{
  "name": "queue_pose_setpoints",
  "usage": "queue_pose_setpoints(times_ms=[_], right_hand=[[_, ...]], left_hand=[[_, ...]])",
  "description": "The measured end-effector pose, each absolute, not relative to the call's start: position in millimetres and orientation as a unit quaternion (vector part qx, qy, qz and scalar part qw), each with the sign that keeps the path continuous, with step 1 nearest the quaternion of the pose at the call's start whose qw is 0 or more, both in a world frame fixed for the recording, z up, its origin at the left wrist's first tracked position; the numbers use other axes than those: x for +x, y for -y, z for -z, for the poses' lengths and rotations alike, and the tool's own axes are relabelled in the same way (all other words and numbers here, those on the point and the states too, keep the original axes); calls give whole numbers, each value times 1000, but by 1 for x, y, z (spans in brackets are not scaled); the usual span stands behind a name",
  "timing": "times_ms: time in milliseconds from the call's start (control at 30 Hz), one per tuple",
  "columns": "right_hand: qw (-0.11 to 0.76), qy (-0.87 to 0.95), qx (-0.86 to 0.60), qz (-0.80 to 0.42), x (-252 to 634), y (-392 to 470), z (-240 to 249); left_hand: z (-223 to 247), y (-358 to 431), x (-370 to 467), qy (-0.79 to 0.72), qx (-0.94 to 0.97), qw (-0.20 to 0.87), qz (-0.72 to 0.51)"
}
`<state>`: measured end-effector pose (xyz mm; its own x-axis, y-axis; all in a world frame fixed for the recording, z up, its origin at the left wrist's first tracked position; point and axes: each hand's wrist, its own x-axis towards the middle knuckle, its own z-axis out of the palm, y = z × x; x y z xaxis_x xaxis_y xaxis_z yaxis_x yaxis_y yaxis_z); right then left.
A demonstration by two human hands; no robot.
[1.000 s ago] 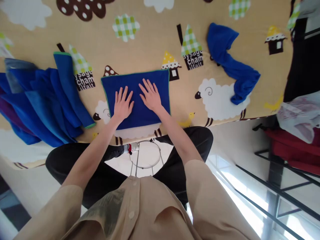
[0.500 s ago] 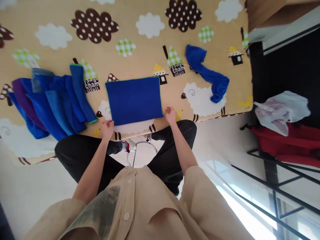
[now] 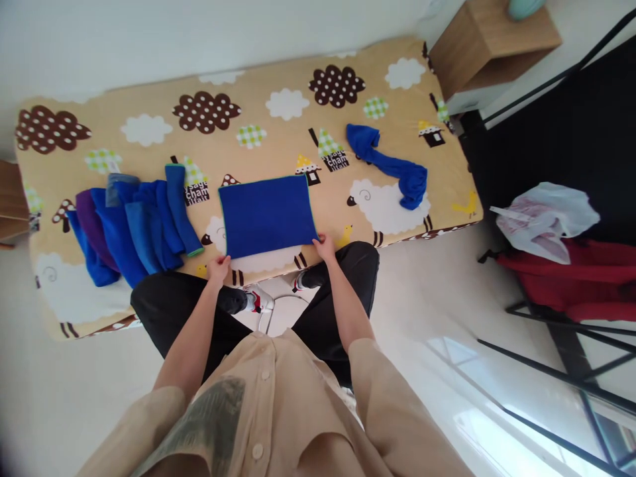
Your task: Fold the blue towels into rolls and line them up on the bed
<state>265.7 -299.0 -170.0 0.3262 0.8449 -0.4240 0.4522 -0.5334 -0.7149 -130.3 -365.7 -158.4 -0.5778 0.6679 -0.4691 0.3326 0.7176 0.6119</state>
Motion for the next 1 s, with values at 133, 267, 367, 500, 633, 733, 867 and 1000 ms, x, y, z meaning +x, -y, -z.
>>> queue_pose_setpoints(times_ms=[133,267,367,500,633,733,867,1000], right_hand=[[237,376,-808,-388,268,290,175],[187,400,-816,-372,263,292,172],[152,441,-825,-319,257,302,162],[171,566,-779,-208,238,318,143],[111,765,-593,-226,194,335,136],[42,817,-513,-259,159,353,143],[30,802,-539,-258,146,373,153],[59,722,-643,-247,174,377,157]], left_hand=[[160,362,-138,-866,315,331,-204],[164,362,-140,-861,348,323,-182],[163,365,-136,-859,380,303,-162],[151,369,-122,-844,468,200,-170],[140,372,-92,-691,679,205,-141],[143,383,-71,-639,729,232,-76],[152,403,-65,-672,700,241,-29],[154,411,-75,-720,650,242,-33]])
